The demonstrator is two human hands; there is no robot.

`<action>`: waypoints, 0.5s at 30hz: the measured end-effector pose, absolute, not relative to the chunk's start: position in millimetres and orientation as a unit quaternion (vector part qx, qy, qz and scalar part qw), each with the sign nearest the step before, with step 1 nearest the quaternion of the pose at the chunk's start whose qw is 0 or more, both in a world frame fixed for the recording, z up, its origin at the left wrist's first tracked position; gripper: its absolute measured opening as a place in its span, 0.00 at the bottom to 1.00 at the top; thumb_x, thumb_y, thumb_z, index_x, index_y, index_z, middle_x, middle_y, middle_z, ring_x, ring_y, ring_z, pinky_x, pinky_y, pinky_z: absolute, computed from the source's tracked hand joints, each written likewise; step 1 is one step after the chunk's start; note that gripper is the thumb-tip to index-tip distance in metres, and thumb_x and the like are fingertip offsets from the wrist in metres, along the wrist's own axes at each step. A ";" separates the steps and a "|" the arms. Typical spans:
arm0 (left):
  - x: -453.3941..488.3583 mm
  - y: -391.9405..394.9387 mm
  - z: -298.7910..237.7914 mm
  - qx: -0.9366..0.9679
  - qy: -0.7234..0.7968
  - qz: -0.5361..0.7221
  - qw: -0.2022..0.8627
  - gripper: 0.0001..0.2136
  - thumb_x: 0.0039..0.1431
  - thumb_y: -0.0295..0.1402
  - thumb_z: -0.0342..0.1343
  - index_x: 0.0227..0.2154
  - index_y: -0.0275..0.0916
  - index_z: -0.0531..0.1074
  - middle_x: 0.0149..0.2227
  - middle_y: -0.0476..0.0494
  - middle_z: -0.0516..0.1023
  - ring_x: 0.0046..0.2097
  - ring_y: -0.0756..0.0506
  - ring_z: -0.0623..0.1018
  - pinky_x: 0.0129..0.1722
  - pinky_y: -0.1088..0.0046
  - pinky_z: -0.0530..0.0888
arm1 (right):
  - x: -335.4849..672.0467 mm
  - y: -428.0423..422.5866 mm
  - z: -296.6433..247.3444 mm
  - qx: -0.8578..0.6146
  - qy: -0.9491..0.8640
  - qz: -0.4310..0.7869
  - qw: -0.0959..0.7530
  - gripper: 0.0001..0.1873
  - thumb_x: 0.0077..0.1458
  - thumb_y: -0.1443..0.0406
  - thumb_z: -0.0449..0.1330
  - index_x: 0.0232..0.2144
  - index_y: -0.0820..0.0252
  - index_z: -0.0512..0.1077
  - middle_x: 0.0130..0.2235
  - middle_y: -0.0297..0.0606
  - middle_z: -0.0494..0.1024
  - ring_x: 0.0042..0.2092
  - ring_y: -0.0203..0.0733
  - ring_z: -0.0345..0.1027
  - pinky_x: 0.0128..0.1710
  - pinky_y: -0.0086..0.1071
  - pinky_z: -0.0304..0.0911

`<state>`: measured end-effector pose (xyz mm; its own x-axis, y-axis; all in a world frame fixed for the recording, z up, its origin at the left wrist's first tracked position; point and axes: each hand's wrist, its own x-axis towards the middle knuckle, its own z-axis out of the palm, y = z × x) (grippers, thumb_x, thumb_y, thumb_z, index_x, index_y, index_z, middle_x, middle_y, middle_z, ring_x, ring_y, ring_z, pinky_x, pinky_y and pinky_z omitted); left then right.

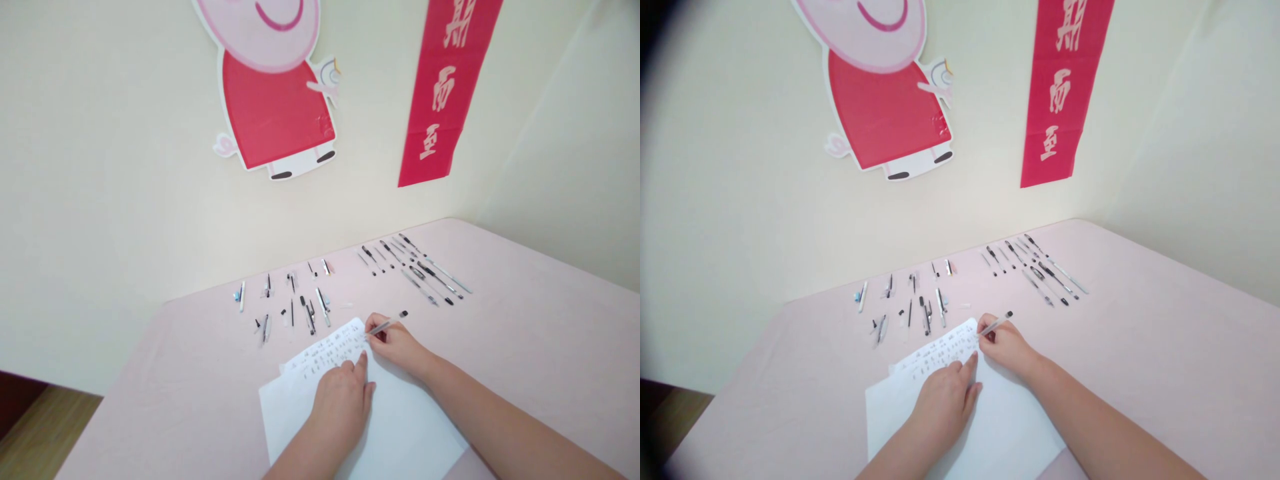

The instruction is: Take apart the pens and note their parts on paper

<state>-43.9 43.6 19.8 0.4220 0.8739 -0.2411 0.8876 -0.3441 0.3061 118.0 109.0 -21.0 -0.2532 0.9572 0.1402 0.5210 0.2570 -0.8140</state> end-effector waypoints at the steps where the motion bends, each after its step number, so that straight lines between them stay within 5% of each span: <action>1: -43.7 43.7 20.5 0.819 0.539 -0.019 0.199 0.24 0.61 0.37 0.38 0.59 0.39 0.53 0.41 0.38 0.73 0.40 0.41 0.72 0.40 0.65 0.68 | 118.6 108.6 -20.9 -0.513 -0.724 0.325 0.327 0.04 0.43 0.72 0.52 0.24 0.59 0.64 0.21 0.27 0.63 0.23 0.31 0.56 0.23 0.24 0.52; 15: -41.8 44.2 23.6 0.813 0.545 -0.030 0.203 0.24 0.61 0.37 0.39 0.59 0.39 0.53 0.41 0.38 0.73 0.40 0.41 0.72 0.41 0.65 0.67 | 118.5 106.3 -20.3 -0.508 -0.743 0.308 0.308 0.04 0.42 0.72 0.52 0.23 0.59 0.64 0.20 0.27 0.63 0.23 0.31 0.57 0.24 0.25 0.52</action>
<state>-41.8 44.2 23.6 0.4046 0.8740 -0.2693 0.8981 -0.3243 0.2970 118.5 106.3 -20.3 -0.2938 0.9448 0.1449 0.5656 0.2941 -0.7705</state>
